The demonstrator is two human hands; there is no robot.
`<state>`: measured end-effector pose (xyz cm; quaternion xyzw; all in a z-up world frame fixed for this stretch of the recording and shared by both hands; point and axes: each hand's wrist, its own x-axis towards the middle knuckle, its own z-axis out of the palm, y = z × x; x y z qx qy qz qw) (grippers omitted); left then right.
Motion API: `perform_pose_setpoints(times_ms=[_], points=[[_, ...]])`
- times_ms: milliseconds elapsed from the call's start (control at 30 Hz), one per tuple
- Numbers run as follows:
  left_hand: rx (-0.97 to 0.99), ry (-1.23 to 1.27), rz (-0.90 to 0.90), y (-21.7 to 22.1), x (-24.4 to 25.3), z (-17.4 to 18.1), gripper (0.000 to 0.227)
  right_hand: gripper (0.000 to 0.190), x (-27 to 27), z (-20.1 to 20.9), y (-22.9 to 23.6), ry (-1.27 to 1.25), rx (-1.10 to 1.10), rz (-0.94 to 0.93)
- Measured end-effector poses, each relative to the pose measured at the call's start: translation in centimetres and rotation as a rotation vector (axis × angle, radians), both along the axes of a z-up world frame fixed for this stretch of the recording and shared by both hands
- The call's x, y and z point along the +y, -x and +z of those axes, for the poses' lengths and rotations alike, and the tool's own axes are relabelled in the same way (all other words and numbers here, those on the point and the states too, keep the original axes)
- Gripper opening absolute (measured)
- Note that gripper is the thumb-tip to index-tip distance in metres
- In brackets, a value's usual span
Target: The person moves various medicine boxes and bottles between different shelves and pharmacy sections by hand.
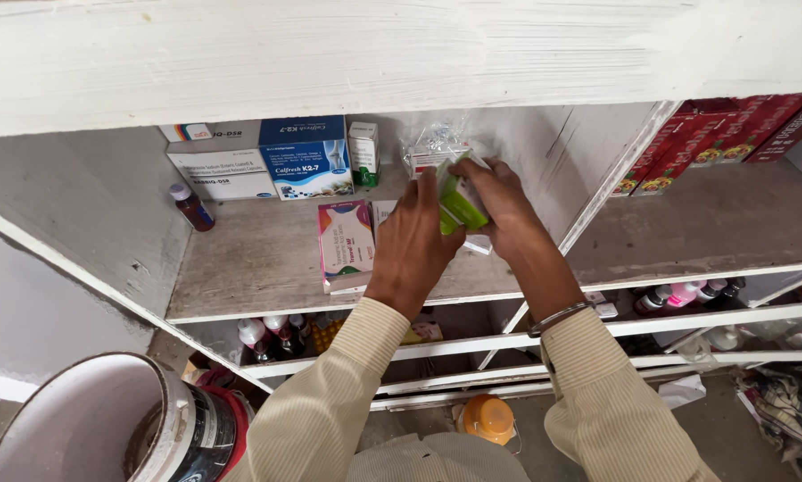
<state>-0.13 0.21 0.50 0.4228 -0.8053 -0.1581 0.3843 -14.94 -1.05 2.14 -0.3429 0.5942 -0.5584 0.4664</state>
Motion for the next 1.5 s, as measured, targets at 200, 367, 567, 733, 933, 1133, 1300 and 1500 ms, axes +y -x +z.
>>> perform_pose_setpoints(times_ms=[200, 367, 567, 733, 933, 1133, 1300, 1500], points=[[-0.104, -0.045, -0.028, 1.6, 1.1, -1.5, 0.087, 0.069, 0.0, -0.9, 1.6, -0.100, 0.162, -0.060], [-0.203, -0.021, -0.051, -0.2, 0.3, -2.1, 0.081, 0.079, -0.2, -3.9, 3.3, -0.306, 0.406, 0.046], [-0.250, -0.091, 0.278, -4.8, -3.3, -2.0, 0.061, 0.092, -1.8, -9.7, 3.6, -0.125, 0.506, 0.194], [-0.255, -0.522, 0.405, -7.9, -4.5, -3.6, 0.085, 0.109, -4.0, -13.5, 3.1, -0.119, 0.655, 0.251], [-0.001, -0.744, 0.397, -9.0, -6.1, -7.3, 0.114, 0.098, -1.3, -10.0, 2.0, -0.286, 0.878, 0.195], [0.125, -0.885, 0.199, -9.9, -7.9, -7.3, 0.102, 0.066, -0.7, -9.2, 0.4, -0.170, 0.725, 0.151], [0.151, -0.907, 0.230, -10.5, -8.3, -7.2, 0.103, 0.059, -2.7, -9.5, 0.7, -0.314, 0.667, 0.195], [0.177, -0.837, 0.142, -11.2, -9.0, -7.7, 0.094, 0.059, -2.9, -10.9, 0.7, -0.454, 0.502, 0.218]])
